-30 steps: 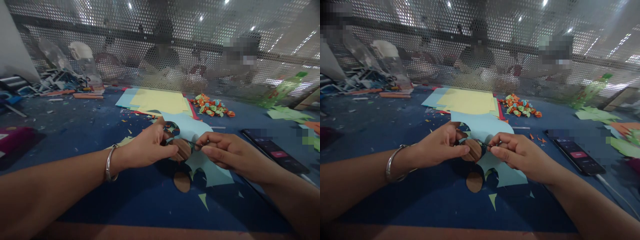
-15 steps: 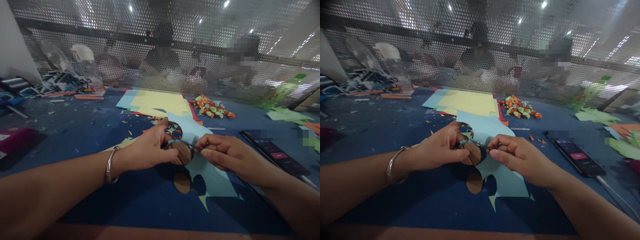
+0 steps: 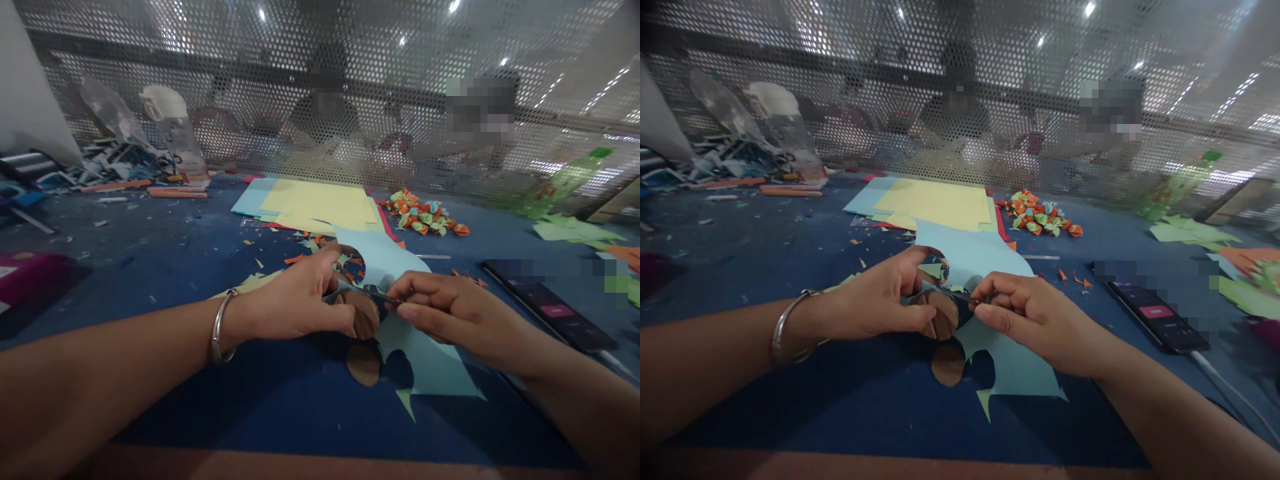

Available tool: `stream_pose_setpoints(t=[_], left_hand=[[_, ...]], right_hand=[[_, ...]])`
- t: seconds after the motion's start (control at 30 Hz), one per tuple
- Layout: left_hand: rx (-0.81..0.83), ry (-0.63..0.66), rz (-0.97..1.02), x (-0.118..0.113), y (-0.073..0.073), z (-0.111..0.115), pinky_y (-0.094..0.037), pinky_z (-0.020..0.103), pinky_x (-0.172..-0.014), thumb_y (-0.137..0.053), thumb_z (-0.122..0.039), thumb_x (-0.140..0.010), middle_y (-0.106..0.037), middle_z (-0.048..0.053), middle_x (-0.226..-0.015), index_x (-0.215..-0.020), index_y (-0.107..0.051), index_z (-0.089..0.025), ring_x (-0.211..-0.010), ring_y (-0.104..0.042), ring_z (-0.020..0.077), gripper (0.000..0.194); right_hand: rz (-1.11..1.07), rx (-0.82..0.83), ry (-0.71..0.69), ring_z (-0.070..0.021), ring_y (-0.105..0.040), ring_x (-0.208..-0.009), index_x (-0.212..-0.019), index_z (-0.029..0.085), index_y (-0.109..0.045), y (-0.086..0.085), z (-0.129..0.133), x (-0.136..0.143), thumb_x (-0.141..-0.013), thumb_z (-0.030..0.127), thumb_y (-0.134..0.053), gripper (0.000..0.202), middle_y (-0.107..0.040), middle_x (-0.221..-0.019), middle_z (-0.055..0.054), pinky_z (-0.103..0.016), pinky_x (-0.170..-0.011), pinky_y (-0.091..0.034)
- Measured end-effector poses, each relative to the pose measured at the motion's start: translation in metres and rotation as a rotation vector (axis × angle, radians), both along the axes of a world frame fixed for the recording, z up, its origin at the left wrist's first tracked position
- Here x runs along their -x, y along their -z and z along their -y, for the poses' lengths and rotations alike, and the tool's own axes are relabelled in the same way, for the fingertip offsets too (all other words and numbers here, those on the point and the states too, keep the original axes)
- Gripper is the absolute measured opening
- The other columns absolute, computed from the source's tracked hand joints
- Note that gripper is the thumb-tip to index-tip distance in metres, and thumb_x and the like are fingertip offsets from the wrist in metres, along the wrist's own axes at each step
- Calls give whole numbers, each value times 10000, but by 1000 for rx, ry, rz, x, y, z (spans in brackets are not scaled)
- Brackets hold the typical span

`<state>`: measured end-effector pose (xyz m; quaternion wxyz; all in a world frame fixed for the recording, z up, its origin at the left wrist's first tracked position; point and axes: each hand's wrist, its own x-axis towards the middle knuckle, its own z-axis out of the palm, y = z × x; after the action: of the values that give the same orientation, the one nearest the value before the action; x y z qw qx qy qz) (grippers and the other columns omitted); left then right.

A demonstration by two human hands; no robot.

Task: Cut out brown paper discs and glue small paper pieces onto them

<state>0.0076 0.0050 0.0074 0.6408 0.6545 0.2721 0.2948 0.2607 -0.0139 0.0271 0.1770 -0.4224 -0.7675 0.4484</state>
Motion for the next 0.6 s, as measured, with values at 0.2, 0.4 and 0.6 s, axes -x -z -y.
stream_pose_setpoints(t=[0.2,0.4,0.6], left_hand=[[5,26,-7,0,2,-3,-549,253,-670,-706,-110,-767,-763,27,-886,-1260,-451,-211,-763,-736,171,565],[34,-63,8,0,-4,-2,-575,288,-701,-607,-27,-735,-782,27,-876,-1216,-404,-221,-779,-759,188,557],[-88,-263,79,1,-15,8,-530,252,-595,-599,-54,-740,-733,-31,-718,-1134,-353,-237,-623,-704,152,500]], right_hand=[[-7,-6,42,-68,-277,-486,-1007,185,-605,-1,-1,-1,-982,564,-538,385,-346,-587,85,-227,-436,-202],[-77,78,125,-54,-229,-456,-1044,178,-577,3,-6,-1,-947,610,-573,442,-302,-576,104,-219,-411,-146],[-165,199,176,-36,-154,-452,-1032,169,-551,5,-7,3,-928,594,-623,443,-239,-575,128,-205,-403,-92]])
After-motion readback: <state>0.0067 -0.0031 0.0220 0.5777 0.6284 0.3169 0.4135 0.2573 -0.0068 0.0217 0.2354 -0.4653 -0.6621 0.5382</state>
